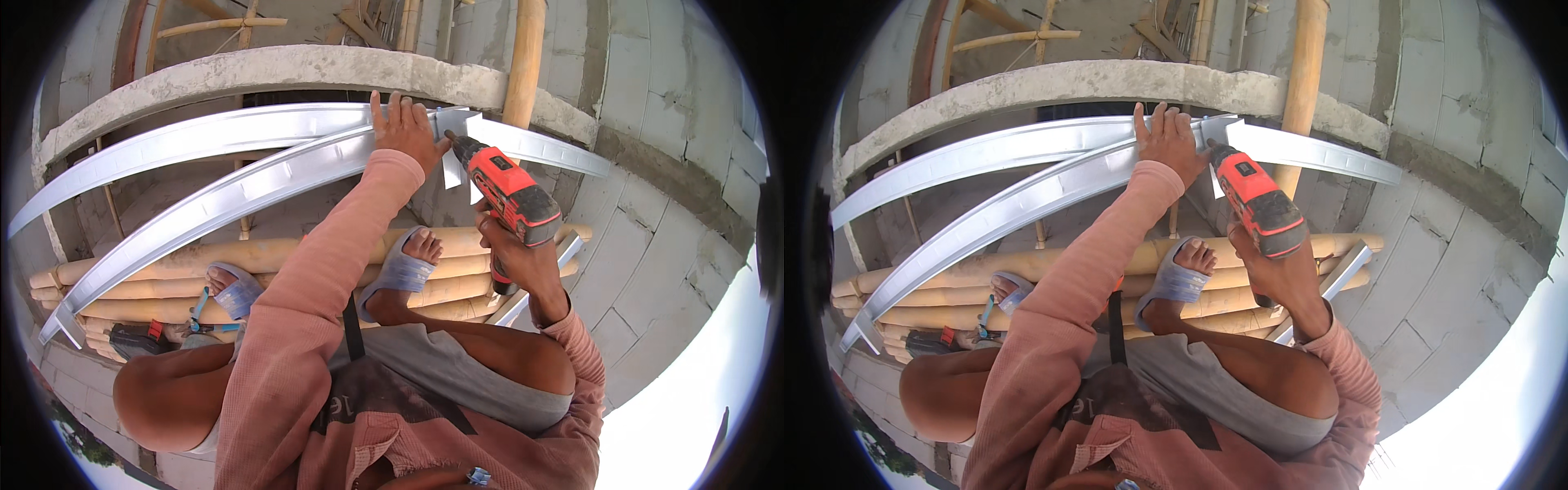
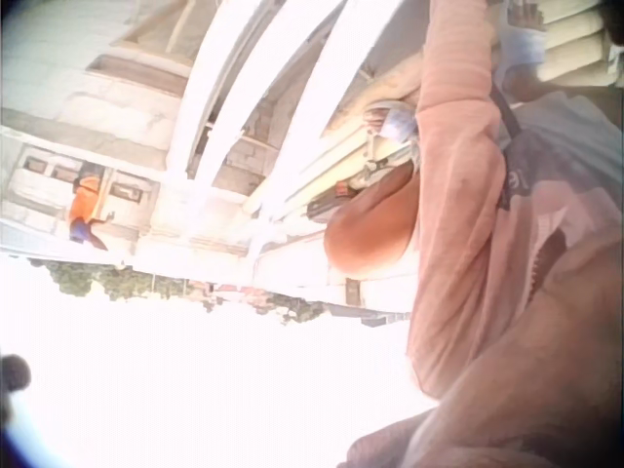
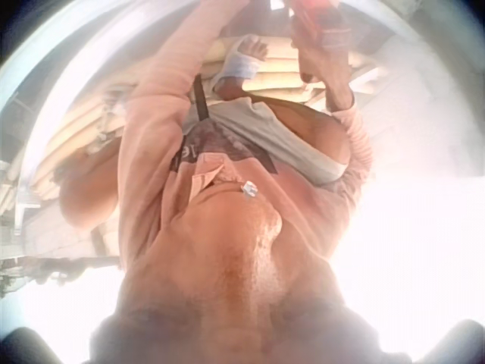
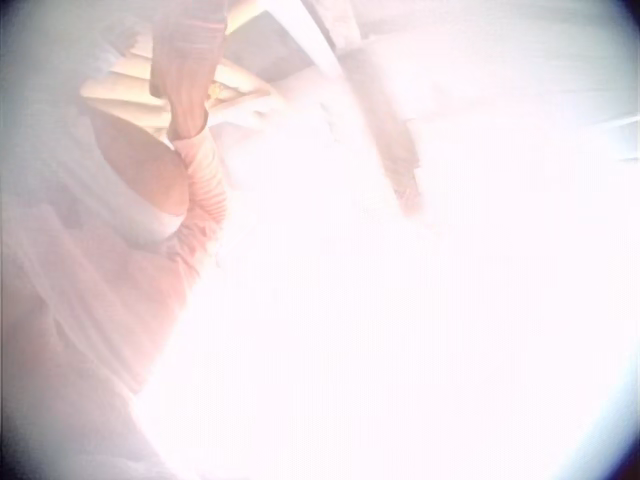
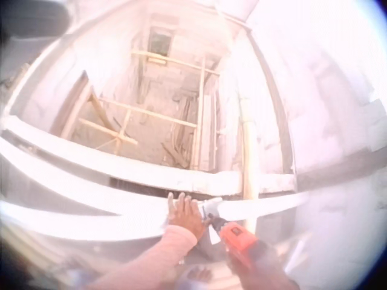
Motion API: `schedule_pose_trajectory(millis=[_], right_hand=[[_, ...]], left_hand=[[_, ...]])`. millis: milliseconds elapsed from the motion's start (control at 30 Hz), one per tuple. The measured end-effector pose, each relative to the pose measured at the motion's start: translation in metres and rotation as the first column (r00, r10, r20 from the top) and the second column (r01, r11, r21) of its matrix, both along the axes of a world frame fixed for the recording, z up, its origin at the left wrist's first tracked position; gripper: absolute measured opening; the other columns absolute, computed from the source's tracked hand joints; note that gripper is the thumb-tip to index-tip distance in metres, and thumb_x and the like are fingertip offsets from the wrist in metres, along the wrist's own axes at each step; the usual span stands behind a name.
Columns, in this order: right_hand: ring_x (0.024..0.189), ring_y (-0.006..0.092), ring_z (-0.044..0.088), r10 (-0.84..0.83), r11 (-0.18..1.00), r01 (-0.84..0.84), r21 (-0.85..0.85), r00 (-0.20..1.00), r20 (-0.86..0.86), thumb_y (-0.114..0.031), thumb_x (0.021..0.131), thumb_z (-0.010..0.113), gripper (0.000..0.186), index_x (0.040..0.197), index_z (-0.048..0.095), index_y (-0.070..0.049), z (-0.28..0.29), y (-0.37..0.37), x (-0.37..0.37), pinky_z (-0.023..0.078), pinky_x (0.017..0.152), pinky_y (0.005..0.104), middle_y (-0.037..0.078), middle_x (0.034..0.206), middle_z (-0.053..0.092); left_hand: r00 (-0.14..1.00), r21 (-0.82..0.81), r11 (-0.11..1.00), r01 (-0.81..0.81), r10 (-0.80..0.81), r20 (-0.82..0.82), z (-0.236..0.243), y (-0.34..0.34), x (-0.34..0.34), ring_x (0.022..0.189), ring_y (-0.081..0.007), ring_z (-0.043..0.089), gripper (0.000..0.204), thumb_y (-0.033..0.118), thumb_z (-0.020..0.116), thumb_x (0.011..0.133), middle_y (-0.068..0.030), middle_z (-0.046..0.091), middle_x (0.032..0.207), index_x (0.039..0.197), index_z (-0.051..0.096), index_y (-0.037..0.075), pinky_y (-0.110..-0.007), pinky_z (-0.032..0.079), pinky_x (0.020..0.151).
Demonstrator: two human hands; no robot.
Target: The person measures a metal stud using a tape measure, marks a line with a pen, and attaches it to a curved concrete structure using a power drill and screws while sitting on a bamboo scaffold.
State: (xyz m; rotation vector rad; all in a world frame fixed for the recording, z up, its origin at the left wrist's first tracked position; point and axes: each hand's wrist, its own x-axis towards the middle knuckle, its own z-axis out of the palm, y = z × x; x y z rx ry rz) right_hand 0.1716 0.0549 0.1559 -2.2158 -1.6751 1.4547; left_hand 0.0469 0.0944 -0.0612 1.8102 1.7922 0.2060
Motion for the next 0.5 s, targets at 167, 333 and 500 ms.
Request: schedule_pose_trajectory(millis=[167, 333, 500], right_hand=[[0.066, 0.0117, 0.063, -0.156, 0.987, 0.156, -0.036, 0.988, 0.024, -0.012, 0.091, 0.068, 0.019, 0.104, 0.066, 0.001, -0.004, 0.006, -0.018, 0.05, 0.063, 0.0312, 0.004, 0.076, 0.066], [0.066, 0.0113, 0.063, -0.18, 0.982, 0.181, -0.055, 0.984, 0.015, -0.011, 0.092, 0.067, 0.018, 0.106, 0.066, 0.001, -0.008, 0.012, -0.021, 0.05, 0.061, 0.0302, 0.003, 0.075, 0.066], [0.064, 0.0108, 0.062, -0.177, 0.981, 0.177, -0.081, 0.984, 0.009, -0.012, 0.093, 0.065, 0.017, 0.105, 0.066, 0.001, -0.009, 0.019, -0.026, 0.048, 0.059, 0.0289, 0.003, 0.074, 0.065]], left_hand=[[0.999, 0.001, 1.0, -0.007, 0.007, 0.042, 0.002, -0.002, -0.003, 0.15, -0.0316, 0.034, 0.08, 0.061, 0.069, 0.088, -0.0172, 0.056, 0.141, 0.134, 0.056, -0.003, -0.06, 0.001, 0.127], [0.999, -0.034, 0.999, 0.009, -0.007, 0.054, 0.003, 0.0, -0.003, 0.15, -0.0309, 0.034, 0.083, 0.064, 0.065, 0.09, -0.017, 0.057, 0.141, 0.135, 0.056, -0.005, -0.06, 0.001, 0.127], [0.999, -0.016, 1.0, 0.006, -0.005, 0.049, 0.0, -0.002, -0.004, 0.151, -0.033, 0.033, 0.082, 0.064, 0.065, 0.09, -0.0178, 0.057, 0.141, 0.135, 0.054, -0.004, -0.06, 0.001, 0.127]])
